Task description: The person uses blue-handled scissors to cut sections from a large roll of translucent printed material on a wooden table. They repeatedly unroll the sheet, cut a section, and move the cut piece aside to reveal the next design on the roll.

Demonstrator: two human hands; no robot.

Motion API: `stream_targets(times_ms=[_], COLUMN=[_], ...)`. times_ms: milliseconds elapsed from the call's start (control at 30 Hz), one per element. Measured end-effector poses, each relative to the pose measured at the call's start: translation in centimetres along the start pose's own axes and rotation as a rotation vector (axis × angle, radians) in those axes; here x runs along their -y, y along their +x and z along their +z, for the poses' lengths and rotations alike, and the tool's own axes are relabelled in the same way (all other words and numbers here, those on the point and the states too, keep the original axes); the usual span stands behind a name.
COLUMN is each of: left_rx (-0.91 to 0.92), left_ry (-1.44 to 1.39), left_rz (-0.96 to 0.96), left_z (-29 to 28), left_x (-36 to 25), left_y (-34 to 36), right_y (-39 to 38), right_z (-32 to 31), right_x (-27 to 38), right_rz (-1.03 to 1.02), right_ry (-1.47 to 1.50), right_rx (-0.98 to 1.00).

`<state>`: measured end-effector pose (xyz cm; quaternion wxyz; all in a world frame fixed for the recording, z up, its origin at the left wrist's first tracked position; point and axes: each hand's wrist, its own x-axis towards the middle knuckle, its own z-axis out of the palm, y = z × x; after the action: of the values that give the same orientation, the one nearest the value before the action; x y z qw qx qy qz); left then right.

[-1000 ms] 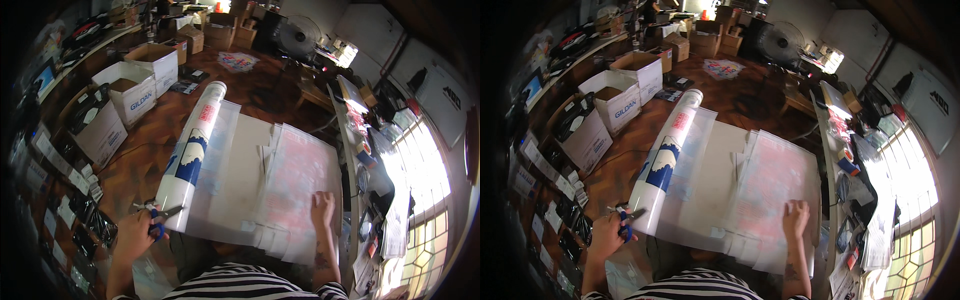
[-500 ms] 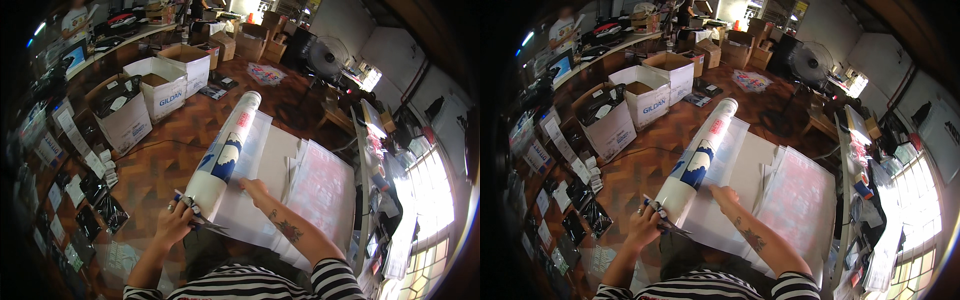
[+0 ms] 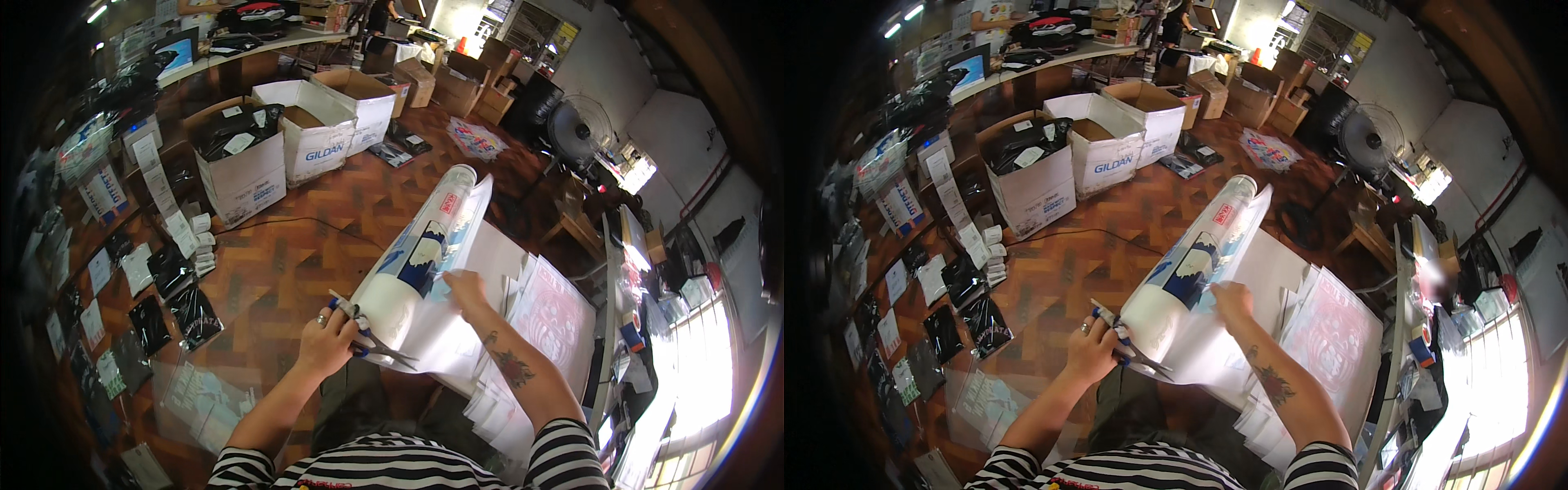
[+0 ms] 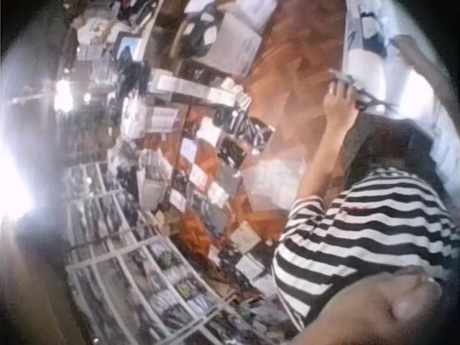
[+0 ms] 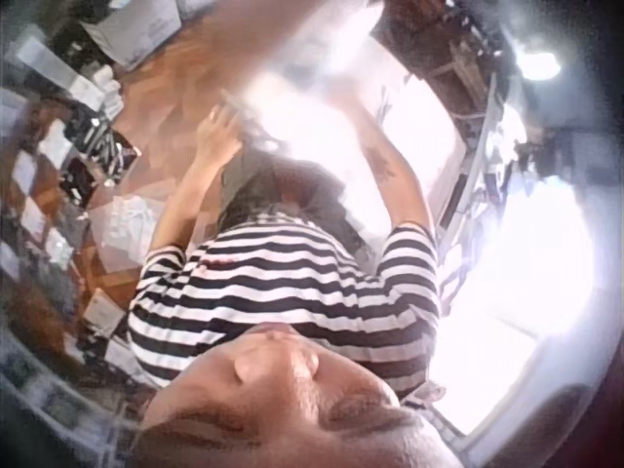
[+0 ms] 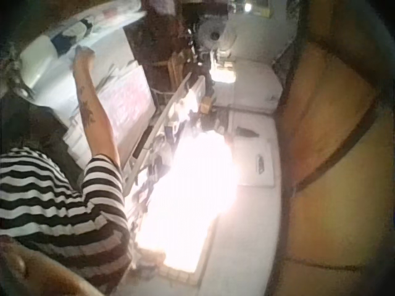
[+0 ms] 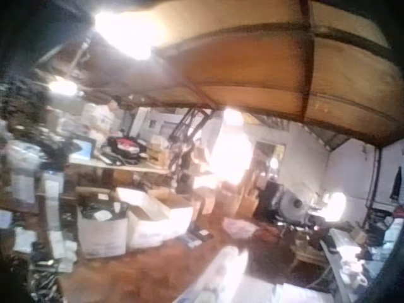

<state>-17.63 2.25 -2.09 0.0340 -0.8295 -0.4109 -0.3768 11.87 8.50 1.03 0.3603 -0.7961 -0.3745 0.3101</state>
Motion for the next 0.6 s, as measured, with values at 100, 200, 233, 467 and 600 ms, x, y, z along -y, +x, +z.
stream_targets(times_ms=[100, 200, 233, 467, 600], left_rx=[-0.132, -0.309, -0.376, -0.417, -0.251], left_ry=[-0.129, -0.283, -0.325, -0.623, -0.861], left_rz=[-0.274, -0.434, -0.459, -0.788, -0.625], left_z=[0.8, 0.7, 0.8, 5.5, 1.9], left_x=[-1.2, -2.4, -2.9, 0.8, -1.0], left_y=[0.0, 0.6, 0.7, -3.2, -0.8], right_y=[-1.7, -1.9, -2.2, -9.8, -10.2], right_z=[-4.5, -11.8, -14.5, -29.0, -29.0], right_x=[2.5, 1.6, 0.7, -7.8, -15.4], right_rz=[-0.039, -0.048, -0.066, 0.000, 0.144], right_ry=[-0.042, 0.096, 0.119, 0.180, 0.134], right_rx=[0.016, 0.002, -0.023, -0.172, -0.197])
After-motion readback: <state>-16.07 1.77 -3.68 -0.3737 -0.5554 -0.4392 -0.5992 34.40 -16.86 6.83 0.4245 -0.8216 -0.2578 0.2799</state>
